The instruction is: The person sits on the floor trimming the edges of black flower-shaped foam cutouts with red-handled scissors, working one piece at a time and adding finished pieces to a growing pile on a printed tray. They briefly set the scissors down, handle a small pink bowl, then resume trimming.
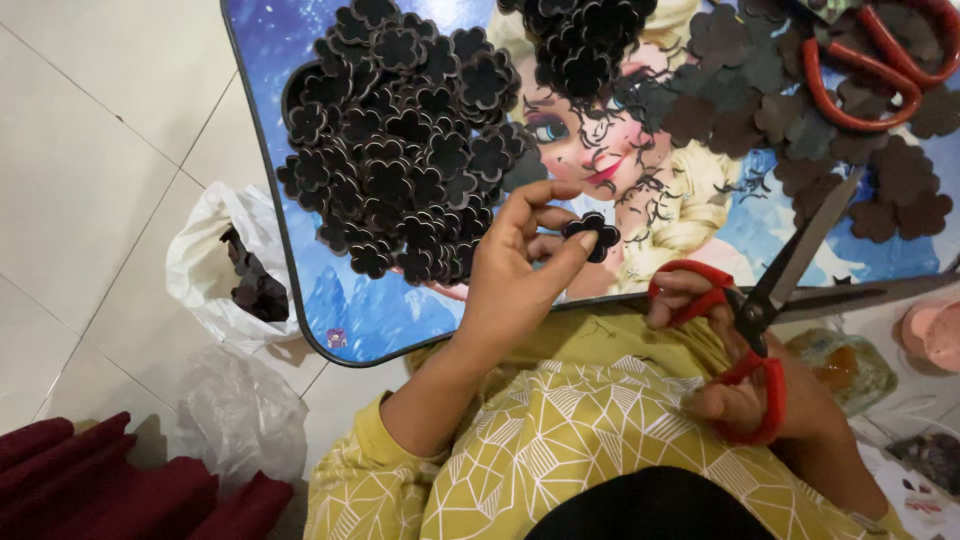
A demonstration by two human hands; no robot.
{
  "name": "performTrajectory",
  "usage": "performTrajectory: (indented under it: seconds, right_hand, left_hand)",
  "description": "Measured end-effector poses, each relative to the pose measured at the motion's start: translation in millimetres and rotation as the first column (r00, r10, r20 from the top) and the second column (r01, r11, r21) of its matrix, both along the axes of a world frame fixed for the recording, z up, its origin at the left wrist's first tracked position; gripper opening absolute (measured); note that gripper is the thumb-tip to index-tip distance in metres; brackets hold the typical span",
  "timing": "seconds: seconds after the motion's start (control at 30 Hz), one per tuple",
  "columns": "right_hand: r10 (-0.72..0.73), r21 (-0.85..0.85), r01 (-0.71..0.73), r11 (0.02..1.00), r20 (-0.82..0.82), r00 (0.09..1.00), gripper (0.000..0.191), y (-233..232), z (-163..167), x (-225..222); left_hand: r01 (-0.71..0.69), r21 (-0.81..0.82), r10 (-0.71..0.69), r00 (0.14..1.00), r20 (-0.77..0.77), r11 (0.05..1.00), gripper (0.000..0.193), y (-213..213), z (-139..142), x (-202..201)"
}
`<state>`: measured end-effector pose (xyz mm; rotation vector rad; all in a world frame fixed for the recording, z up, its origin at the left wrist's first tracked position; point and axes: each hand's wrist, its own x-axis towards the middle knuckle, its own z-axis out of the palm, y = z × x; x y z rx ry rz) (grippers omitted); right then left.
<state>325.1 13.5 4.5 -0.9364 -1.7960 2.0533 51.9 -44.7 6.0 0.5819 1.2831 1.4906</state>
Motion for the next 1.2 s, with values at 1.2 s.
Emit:
performTrajectory:
  seconds: [1.2]
  right_hand:
    - [0.123, 0.085, -0.146, 0.986, 0.232, 0.965, 0.093, -5.9, 29.8, -29.4]
  left_hand:
    - [0.100, 0.007, -0.100, 0.992, 0.072, 0.995, 0.021, -16.7, 11.1, 38.9]
